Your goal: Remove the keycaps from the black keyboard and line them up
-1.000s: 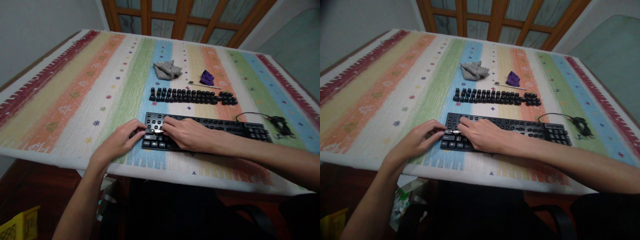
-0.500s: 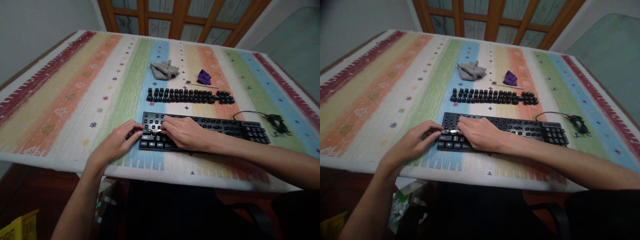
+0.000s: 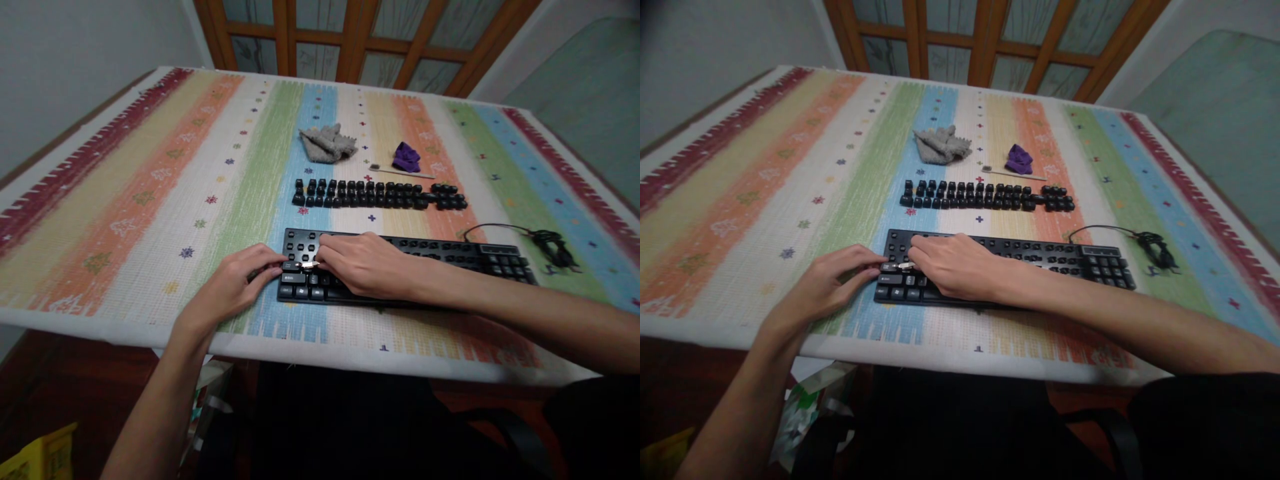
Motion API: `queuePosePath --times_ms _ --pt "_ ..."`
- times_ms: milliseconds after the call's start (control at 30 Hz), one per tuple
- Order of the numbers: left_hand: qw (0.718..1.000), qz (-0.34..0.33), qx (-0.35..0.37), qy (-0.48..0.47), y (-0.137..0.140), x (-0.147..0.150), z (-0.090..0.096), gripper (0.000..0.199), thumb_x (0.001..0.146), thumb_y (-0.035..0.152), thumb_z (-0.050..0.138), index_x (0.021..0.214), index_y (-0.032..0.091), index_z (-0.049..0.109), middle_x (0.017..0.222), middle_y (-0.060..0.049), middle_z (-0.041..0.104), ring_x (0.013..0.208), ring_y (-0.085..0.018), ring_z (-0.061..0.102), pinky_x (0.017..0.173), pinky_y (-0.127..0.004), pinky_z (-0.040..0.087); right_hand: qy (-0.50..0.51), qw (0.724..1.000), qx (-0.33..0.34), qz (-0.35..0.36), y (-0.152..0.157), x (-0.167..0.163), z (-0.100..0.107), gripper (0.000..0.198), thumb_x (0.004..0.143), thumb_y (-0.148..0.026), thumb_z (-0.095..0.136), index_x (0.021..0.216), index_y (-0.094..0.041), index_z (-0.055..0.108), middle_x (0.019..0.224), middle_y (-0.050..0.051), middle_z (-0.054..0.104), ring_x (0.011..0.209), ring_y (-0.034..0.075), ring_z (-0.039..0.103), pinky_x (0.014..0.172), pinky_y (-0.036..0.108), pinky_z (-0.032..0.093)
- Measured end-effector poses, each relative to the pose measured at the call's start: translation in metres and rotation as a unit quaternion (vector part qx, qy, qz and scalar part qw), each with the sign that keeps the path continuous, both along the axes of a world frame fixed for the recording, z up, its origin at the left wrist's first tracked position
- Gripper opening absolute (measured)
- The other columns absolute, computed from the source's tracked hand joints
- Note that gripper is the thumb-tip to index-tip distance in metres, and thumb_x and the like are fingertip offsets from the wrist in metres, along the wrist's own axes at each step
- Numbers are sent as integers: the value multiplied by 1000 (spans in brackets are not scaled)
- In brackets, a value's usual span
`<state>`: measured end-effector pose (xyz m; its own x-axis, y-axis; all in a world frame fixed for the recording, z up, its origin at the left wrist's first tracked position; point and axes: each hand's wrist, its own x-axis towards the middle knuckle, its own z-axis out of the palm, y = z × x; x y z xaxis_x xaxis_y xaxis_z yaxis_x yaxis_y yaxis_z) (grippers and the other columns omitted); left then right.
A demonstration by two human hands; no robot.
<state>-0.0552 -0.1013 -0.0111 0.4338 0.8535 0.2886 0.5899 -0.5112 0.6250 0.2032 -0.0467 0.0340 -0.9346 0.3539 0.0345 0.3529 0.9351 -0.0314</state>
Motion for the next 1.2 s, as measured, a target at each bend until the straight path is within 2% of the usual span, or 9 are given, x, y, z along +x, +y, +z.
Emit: queuePosePath --times_ms 200,500,867,1200 --pt "999 -7 31 8 0 0 -2 18 98 21 55 109 18 69 98 -6 70 89 -18 67 84 -32 55 5 1000 -13 3 3 0 -5 21 104 -15 33 95 -13 52 89 8 58 69 16 42 57 31 23" --pt "996 -17 47 70 -1 4 -3 12 99 15 45 107 16 55 98 -7 62 91 -19 62 85 -35 53 -22 1000 6 17 3 -2 -2 19 101 -11 35 96 -12 53 89 10 58 71 17 43 56 32 19" --pt "996 -15 -31 87 3 6 -4 12 96 15 37 104 20 45 100 -6 55 91 -21 57 85 -39 50 -52 998 31 22 2 -6 0 18 102 -10 35 99 -12 53 89 9 59 72 18 48 54 32 21" --pt "995 -21 -57 81 6 7 0 10 95 15 37 100 20 44 97 -6 55 86 -20 56 79 -36 48 -90 995 21 42 4 -10 12 18 103 -10 34 102 -11 52 96 12 60 76 19 53 55 31 23"
